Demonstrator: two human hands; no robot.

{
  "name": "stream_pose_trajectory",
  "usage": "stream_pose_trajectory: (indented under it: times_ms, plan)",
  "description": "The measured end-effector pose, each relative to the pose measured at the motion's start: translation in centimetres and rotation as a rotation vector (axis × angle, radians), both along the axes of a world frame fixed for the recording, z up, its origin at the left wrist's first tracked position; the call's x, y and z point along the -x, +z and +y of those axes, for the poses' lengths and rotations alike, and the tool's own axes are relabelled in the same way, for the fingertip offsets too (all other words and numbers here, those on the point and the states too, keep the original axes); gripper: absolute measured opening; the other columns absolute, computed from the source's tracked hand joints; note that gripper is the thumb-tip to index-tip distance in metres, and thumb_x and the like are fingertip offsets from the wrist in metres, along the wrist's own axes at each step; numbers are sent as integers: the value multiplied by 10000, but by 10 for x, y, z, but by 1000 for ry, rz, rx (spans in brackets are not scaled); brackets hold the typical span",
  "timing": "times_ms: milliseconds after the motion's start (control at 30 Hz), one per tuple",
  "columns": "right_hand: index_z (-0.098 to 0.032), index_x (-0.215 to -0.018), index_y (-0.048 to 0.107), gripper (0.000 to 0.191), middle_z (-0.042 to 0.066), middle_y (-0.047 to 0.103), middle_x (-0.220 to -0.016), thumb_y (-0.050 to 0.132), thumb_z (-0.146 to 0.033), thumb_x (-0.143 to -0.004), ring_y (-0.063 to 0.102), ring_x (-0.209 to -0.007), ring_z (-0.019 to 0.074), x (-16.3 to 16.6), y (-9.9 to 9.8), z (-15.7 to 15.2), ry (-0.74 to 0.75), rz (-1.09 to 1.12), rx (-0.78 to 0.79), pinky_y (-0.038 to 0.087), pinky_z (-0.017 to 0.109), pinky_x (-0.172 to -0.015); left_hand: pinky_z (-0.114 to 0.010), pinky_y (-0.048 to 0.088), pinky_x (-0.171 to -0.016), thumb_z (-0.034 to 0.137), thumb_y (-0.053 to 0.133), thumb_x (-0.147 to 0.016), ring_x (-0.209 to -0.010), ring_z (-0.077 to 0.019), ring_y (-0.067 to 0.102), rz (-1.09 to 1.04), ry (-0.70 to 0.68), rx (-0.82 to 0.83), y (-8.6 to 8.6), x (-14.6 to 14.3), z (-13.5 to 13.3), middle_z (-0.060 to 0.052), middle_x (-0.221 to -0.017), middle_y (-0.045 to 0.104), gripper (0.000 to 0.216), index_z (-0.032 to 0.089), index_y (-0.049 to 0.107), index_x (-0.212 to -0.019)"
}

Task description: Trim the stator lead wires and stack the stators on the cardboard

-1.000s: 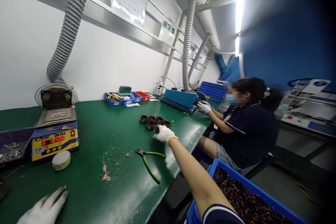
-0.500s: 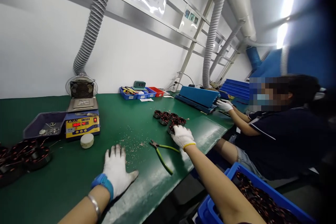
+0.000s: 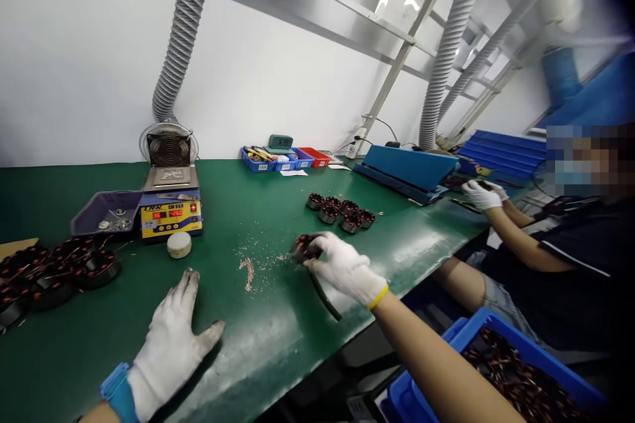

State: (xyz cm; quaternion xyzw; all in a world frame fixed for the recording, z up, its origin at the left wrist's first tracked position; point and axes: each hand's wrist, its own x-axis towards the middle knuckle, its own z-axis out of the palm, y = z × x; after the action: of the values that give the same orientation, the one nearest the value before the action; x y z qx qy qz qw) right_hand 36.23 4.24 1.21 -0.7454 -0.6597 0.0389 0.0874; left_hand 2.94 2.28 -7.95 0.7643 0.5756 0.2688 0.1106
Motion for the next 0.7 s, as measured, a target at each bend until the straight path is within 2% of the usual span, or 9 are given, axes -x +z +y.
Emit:
stream_pose_trajectory:
  times_ms: [67,133,167,233,333,433,500,567,700]
  plan:
    - [-242,-988,651,196,19,560,-1201,711,-349,-835,574,-986,190,46,-1,-20,402,125,-55,431,240,-788,-494,337,-1129,619,459,-788,-1342,-314,379,-188,29,25,5,7,3,-170,-1467,376,822,98,364,-1416]
    - [-233,-1014,656,223,43,593,-1132,683,-388,-857,584,-947,212,89,-5,-33,711,150,-39,442,269,-781,-471,329,-1142,583,472,-820,-1330,-283,401,-357,75,31,16,14,6,-139,-1451,408,751,142,357,-1417]
    - [-226,-1029,656,269,54,600,-1119,693,-414,-841,588,-919,228,108,-8,-37,819,124,-24,449,293,-774,-458,327,-1146,557,484,-832,-1324,-268,410,-430,96,19,22,19,6,-125,-1447,415,717,161,357,-1415]
    - [-212,-1039,655,333,73,588,-1181,728,-429,-798,592,-896,256,133,-14,-37,934,82,-30,460,336,-780,-437,343,-1140,517,514,-838,-1299,-251,443,-540,136,-28,35,28,5,-108,-1422,450,648,182,402,-1382]
    - [-201,-1188,592,500,75,563,-1258,760,-363,-745,577,-1006,271,143,-23,-32,987,235,-63,452,346,-876,-406,412,-1094,491,554,-835,-1210,-239,533,-565,136,-96,47,37,0,-84,-1302,571,519,193,534,-1260]
    - [-198,-1313,498,579,64,557,-1273,690,-272,-772,548,-1103,233,136,-29,-29,937,468,-56,423,290,-930,-371,479,-1022,499,583,-815,-1105,-238,600,-347,-21,-79,50,35,-5,-70,-1203,639,469,199,616,-1173]
    - [-204,-1261,543,429,56,600,-1187,596,-246,-838,575,-1039,221,132,-31,-30,883,472,-35,435,282,-875,-378,487,-1002,467,581,-792,-1105,-252,597,-138,-137,25,51,25,-8,-84,-1220,630,490,192,617,-1195]
    - [-205,-1123,626,257,49,644,-1023,523,-248,-891,605,-902,217,133,-31,-31,824,389,-8,439,285,-779,-404,498,-966,408,571,-764,-1077,-269,600,51,-197,180,55,13,-12,-101,-1191,639,499,182,612,-1207]
    - [-232,-955,683,167,11,667,-876,527,-269,-909,610,-784,189,133,-28,-29,726,421,102,395,257,-658,-415,512,-818,344,537,-743,-893,-264,614,265,-191,382,71,-3,-20,-75,-962,669,349,210,663,-1040]
